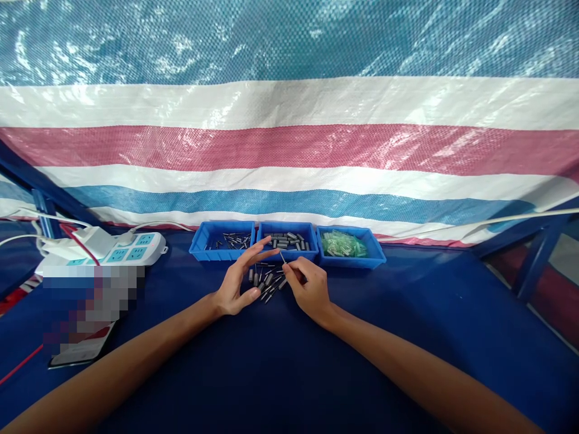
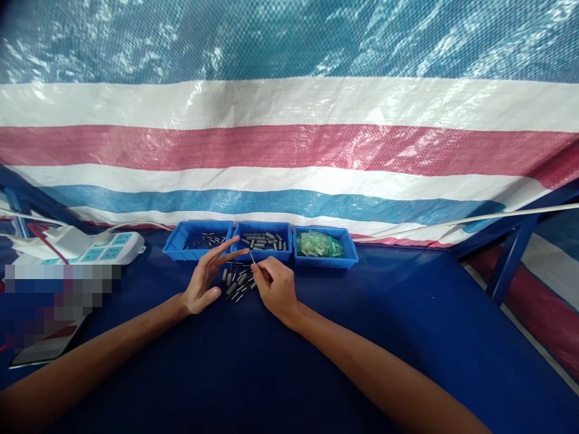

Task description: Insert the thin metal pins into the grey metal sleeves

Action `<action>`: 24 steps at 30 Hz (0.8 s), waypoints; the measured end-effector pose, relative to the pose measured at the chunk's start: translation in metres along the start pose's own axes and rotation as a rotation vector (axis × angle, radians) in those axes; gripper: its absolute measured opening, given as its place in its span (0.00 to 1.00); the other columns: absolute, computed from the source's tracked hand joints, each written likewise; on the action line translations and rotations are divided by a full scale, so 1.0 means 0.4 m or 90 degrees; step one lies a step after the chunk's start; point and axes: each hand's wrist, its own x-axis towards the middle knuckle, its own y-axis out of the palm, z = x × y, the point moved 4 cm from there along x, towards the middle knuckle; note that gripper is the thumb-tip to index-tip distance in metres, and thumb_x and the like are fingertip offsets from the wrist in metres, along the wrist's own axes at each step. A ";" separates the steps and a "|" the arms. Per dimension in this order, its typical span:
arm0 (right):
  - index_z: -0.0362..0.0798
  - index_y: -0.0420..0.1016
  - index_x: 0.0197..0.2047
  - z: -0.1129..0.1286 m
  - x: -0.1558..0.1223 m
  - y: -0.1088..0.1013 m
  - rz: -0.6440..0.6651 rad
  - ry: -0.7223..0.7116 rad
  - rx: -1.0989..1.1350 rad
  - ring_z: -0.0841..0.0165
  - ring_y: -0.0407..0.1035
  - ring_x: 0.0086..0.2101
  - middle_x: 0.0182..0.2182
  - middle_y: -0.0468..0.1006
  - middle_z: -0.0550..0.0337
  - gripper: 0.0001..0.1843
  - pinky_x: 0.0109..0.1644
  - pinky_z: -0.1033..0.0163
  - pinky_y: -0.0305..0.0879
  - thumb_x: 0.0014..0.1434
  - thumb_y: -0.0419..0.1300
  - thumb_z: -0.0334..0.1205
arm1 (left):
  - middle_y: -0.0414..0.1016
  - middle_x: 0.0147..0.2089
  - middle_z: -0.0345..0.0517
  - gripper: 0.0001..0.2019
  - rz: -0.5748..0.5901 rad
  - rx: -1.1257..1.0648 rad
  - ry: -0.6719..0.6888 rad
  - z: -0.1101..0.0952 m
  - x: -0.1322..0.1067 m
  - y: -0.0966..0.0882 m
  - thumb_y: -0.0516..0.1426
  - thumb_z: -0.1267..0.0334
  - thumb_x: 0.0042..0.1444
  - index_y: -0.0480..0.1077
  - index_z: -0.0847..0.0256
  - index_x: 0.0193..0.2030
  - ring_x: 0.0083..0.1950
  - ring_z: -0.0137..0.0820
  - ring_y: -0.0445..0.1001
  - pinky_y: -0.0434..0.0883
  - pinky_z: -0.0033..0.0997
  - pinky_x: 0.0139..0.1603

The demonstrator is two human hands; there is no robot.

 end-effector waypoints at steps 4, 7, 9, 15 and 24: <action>0.46 0.66 0.26 0.003 0.001 0.003 0.019 -0.012 0.002 0.74 0.56 0.22 0.20 0.60 0.65 0.14 0.28 0.66 0.52 0.63 0.53 0.38 | 0.43 0.69 0.62 0.32 -0.002 -0.016 0.011 0.004 -0.003 0.001 0.53 0.52 0.59 0.45 0.56 0.66 0.64 0.54 0.58 0.56 0.60 0.62; 0.46 0.67 0.26 -0.002 0.000 0.012 0.053 -0.019 -0.003 0.74 0.57 0.22 0.20 0.61 0.65 0.13 0.28 0.66 0.53 0.63 0.53 0.38 | 0.39 0.70 0.59 0.34 0.023 -0.015 0.007 0.008 -0.004 0.005 0.53 0.52 0.58 0.42 0.55 0.68 0.66 0.55 0.53 0.52 0.60 0.64; 0.46 0.67 0.27 -0.004 -0.003 0.018 0.075 -0.029 -0.009 0.74 0.58 0.22 0.20 0.62 0.64 0.13 0.28 0.66 0.53 0.63 0.53 0.37 | 0.36 0.71 0.57 0.37 0.045 0.003 -0.002 0.012 -0.005 0.008 0.53 0.51 0.58 0.38 0.55 0.69 0.68 0.54 0.48 0.49 0.59 0.66; 0.46 0.68 0.27 -0.004 -0.011 0.030 0.116 -0.071 -0.009 0.73 0.58 0.23 0.21 0.64 0.63 0.13 0.28 0.66 0.54 0.63 0.52 0.38 | 0.30 0.72 0.56 0.41 0.083 0.078 -0.031 0.011 -0.008 0.011 0.53 0.49 0.57 0.34 0.60 0.70 0.70 0.51 0.39 0.49 0.55 0.67; 0.46 0.70 0.32 -0.001 -0.008 0.017 0.070 -0.046 0.001 0.73 0.61 0.24 0.24 0.66 0.62 0.10 0.29 0.66 0.57 0.64 0.52 0.37 | 0.76 0.44 0.49 0.11 -0.045 0.363 0.001 0.015 0.001 -0.004 0.55 0.67 0.59 0.71 0.59 0.49 0.46 0.34 0.74 0.70 0.36 0.48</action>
